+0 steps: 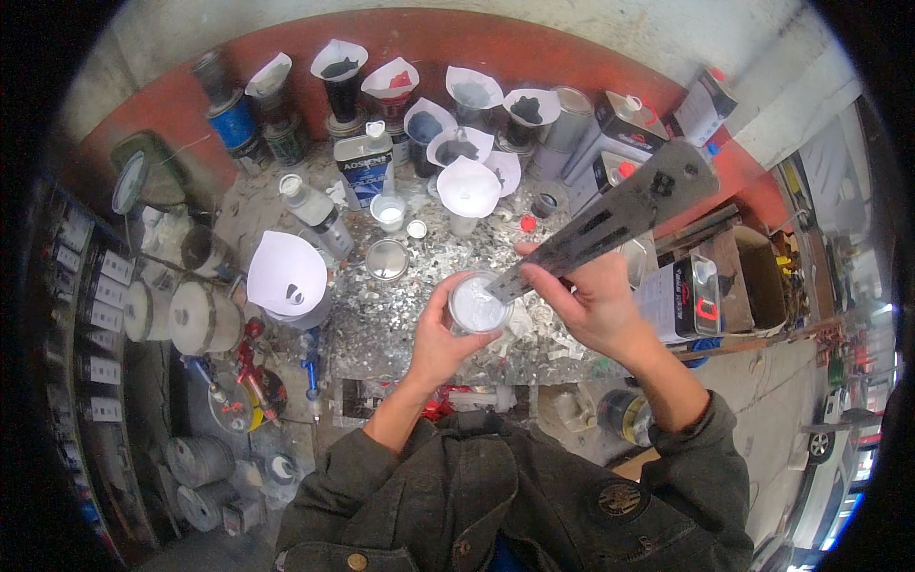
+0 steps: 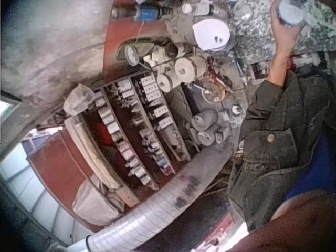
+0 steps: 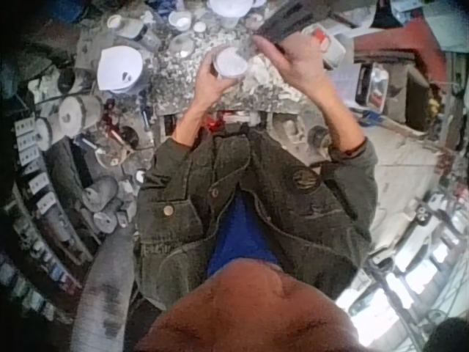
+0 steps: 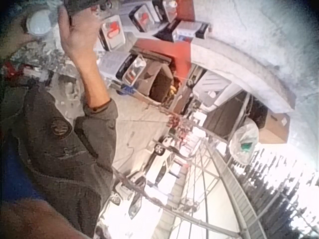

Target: The person retrieves a paint sprayer and a small container, then pours liquid from a large paint can into the container. They add a smaller amount from a bottle and stir the mixture with a metal stick. The person pours the mixed paint into a funnel and continues stirring.

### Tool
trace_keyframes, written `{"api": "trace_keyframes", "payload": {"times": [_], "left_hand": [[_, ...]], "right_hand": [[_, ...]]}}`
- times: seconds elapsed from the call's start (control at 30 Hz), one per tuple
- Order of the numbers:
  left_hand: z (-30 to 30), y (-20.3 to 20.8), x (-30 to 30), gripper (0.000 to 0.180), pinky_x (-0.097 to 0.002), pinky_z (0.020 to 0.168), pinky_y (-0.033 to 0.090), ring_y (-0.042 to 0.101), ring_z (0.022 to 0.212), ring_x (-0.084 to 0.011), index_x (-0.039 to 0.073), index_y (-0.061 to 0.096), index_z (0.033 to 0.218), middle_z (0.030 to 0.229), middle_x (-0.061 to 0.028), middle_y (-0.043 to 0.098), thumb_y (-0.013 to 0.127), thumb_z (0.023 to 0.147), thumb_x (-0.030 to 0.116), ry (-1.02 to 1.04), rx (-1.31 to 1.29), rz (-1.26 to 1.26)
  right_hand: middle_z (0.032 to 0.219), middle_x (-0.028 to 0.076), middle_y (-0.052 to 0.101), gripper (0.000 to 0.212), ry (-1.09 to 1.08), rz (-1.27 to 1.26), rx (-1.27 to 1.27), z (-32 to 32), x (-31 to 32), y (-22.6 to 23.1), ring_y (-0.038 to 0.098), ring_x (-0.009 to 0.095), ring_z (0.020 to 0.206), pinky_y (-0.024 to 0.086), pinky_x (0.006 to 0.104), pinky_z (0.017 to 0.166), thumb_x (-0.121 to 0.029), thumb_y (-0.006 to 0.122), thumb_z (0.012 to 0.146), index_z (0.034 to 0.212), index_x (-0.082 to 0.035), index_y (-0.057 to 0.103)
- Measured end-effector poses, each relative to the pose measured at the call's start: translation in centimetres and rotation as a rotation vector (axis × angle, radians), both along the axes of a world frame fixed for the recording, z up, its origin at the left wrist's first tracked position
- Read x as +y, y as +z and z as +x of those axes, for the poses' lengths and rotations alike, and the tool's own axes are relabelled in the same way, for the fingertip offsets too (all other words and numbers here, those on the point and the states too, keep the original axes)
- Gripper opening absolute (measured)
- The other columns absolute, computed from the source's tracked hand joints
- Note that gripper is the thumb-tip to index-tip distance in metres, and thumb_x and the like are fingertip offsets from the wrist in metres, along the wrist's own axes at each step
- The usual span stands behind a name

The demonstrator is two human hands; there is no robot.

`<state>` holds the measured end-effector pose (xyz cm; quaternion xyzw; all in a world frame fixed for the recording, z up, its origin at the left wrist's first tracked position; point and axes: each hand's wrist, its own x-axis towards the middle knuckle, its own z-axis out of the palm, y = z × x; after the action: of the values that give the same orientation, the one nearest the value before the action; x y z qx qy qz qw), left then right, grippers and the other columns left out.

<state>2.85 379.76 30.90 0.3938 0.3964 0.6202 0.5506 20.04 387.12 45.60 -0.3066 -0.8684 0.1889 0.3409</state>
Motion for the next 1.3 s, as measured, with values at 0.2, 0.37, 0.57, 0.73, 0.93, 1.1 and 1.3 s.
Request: {"api": "trace_keyframes", "payload": {"times": [0.2, 0.37, 0.57, 0.73, 0.93, 1.1, 1.3], "left_hand": [[-0.1, -0.5, 0.1, 0.083, -0.0353, 0.109, 0.045, 0.055, 0.126, -0.0200, 0.002, 0.045, 0.142, 0.136, -0.0099, 0.055, 0.086, 0.070, -0.002, 0.010, -0.004, -0.001], [0.0, -0.6, 0.2, 0.083, -0.0351, 0.108, 0.045, 0.055, 0.126, -0.0201, 0.002, 0.044, 0.142, 0.137, -0.0103, 0.055, 0.087, 0.071, -0.001, 0.001, -0.015, -0.008], [0.3, -0.3, 0.0, 0.081, -0.0343, 0.107, 0.046, 0.056, 0.124, -0.0194, 0.003, 0.045, 0.141, 0.135, -0.0097, 0.056, 0.086, 0.071, -0.002, -0.005, 0.005, -0.030], [0.3, 0.0, 0.0, 0.081, -0.0343, 0.108, 0.046, 0.055, 0.125, -0.0192, 0.003, 0.046, 0.140, 0.135, -0.0095, 0.056, 0.086, 0.071, -0.001, 0.010, 0.035, 0.001], [-0.1, -0.5, 0.1, 0.085, -0.0361, 0.109, 0.045, 0.054, 0.126, -0.0204, 0.002, 0.044, 0.141, 0.137, -0.0097, 0.054, 0.087, 0.069, -0.004, 0.011, 0.021, 0.004], [0.2, -0.2, 0.2, 0.084, -0.0357, 0.109, 0.045, 0.054, 0.126, -0.0200, 0.003, 0.045, 0.141, 0.136, -0.0086, 0.054, 0.087, 0.069, -0.003, 0.004, 0.011, -0.006], [0.2, -0.9, 0.1, 0.083, -0.0355, 0.108, 0.045, 0.054, 0.126, -0.0202, 0.003, 0.046, 0.142, 0.136, -0.0090, 0.054, 0.087, 0.070, 0.000, 0.004, 0.053, -0.007]], "right_hand": [[0.076, 0.015, 0.068, 0.029, -0.013, -0.042, -0.060, -0.2, -1.7, -0.7, 0.064, 0.028, 0.060, 0.048, 0.0362, 0.056, -0.010, 0.074, 0.089, 0.116, -0.001, 0.073], [0.072, 0.006, 0.065, 0.034, -0.072, 0.042, 0.036, -1.1, -2.2, 0.0, 0.059, 0.018, 0.062, 0.046, 0.0314, 0.063, -0.009, 0.074, 0.089, 0.122, -0.002, 0.071], [0.069, 0.004, 0.063, 0.034, -0.095, -0.036, 0.143, -1.3, -1.2, 2.3, 0.058, 0.010, 0.060, 0.045, 0.0261, 0.059, -0.007, 0.071, 0.092, 0.125, -0.001, 0.070], [0.083, 0.006, 0.071, 0.034, -0.021, -0.029, 0.022, -0.4, 0.3, 2.1, 0.063, 0.011, 0.068, 0.049, 0.0252, 0.064, -0.006, 0.072, 0.092, 0.126, -0.005, 0.069], [0.087, 0.009, 0.073, 0.035, -0.033, -0.212, -0.064, -0.5, -0.9, 0.1, 0.066, 0.011, 0.074, 0.051, 0.0269, 0.068, -0.004, 0.072, 0.092, 0.126, -0.003, 0.069], [0.084, 0.008, 0.071, 0.036, 0.021, -0.122, 0.019, -1.2, -2.1, 0.0, 0.063, 0.013, 0.069, 0.049, 0.0277, 0.065, -0.004, 0.073, 0.090, 0.126, -0.003, 0.069], [0.084, 0.008, 0.071, 0.038, 0.001, -0.019, 0.077, -1.9, -2.0, 1.8, 0.062, 0.015, 0.070, 0.048, 0.0288, 0.067, -0.003, 0.074, 0.088, 0.126, -0.002, 0.069]]}}
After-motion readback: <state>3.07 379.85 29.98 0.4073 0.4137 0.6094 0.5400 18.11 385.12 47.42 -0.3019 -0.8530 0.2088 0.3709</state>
